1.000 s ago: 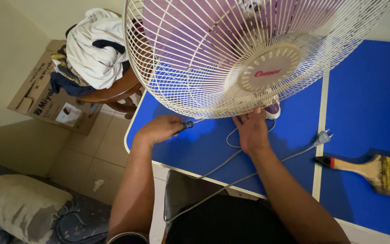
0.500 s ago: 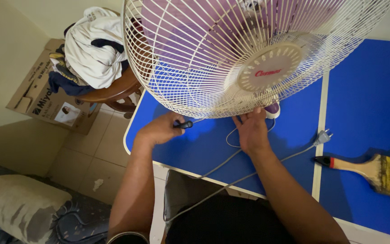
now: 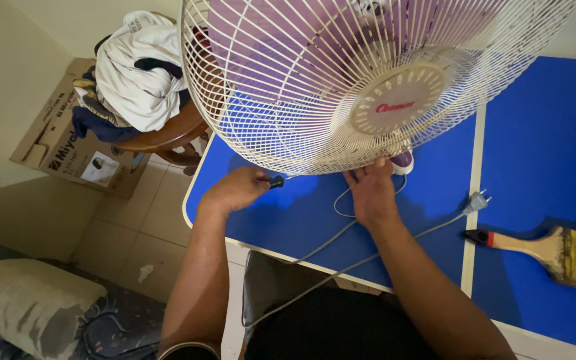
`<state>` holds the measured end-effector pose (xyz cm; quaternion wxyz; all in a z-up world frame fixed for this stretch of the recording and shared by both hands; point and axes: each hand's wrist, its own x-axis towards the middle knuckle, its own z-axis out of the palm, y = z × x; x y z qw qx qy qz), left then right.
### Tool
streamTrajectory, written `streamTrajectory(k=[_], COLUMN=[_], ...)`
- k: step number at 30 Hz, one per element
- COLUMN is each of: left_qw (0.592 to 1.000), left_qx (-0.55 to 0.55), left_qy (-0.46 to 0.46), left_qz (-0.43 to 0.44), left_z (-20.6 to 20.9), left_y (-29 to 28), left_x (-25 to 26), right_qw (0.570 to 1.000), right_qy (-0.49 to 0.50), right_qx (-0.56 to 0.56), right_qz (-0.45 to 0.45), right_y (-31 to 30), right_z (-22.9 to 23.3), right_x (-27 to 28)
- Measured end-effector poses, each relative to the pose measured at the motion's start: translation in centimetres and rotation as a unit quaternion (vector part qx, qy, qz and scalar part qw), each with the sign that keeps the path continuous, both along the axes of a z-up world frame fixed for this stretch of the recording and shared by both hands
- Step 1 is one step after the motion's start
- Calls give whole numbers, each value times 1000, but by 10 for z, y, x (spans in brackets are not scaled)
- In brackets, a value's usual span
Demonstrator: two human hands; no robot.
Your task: The person assembles a table fan by attaching the front grille to the fan body. They use a screwdriver to tighten screws at the base and repeatedly adjust the grille alignment to secure it in place.
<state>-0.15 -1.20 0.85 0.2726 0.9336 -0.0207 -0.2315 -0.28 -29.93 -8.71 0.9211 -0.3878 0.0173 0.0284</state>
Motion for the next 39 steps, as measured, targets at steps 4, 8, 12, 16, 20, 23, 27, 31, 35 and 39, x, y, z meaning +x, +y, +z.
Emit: streamTrajectory(k=[4,8,12,16,20,23,27,31,35,39], left_qw=[999,997,997,997,998,997,998,996,998,996], left_qx=[-29,-43,-20,-39,-35,-51,-44,-87,-65,-88], left_qy=[-16,-65,-57,-60,-49,-51,-39,-29,-22,5], left_qz=[-16,-28,-39,-20,4,-6,-19,-14,-9,-12], left_z=[7,1,-4,-3,-3,-7,-17,-26,-29,-31], left_y=[-1,1,3,1,2,6,15,18,15,9], left_x=[0,0,-4,-5,-8,-8,-11,-13,-16,-16], right_qw=[1000,1000,1000,1000,1000,1000,1000,1000,1000,1000], right_qy=[5,-11,-11,-10,-11,-12,-7,4,-7,6], right_qx=[-1,4,-6,-13,-14,-15,-4,2,4,3], right_qz=[-3,6,2,9,16,14,14,12,11,10], right_y=[1,0,1,0,0,0,-1,-1,-4,-6], right_z=[3,4,4,5,7,7,4,-3,-9,-12], right_x=[0,0,0,1,-1,-2,1,3,2,3])
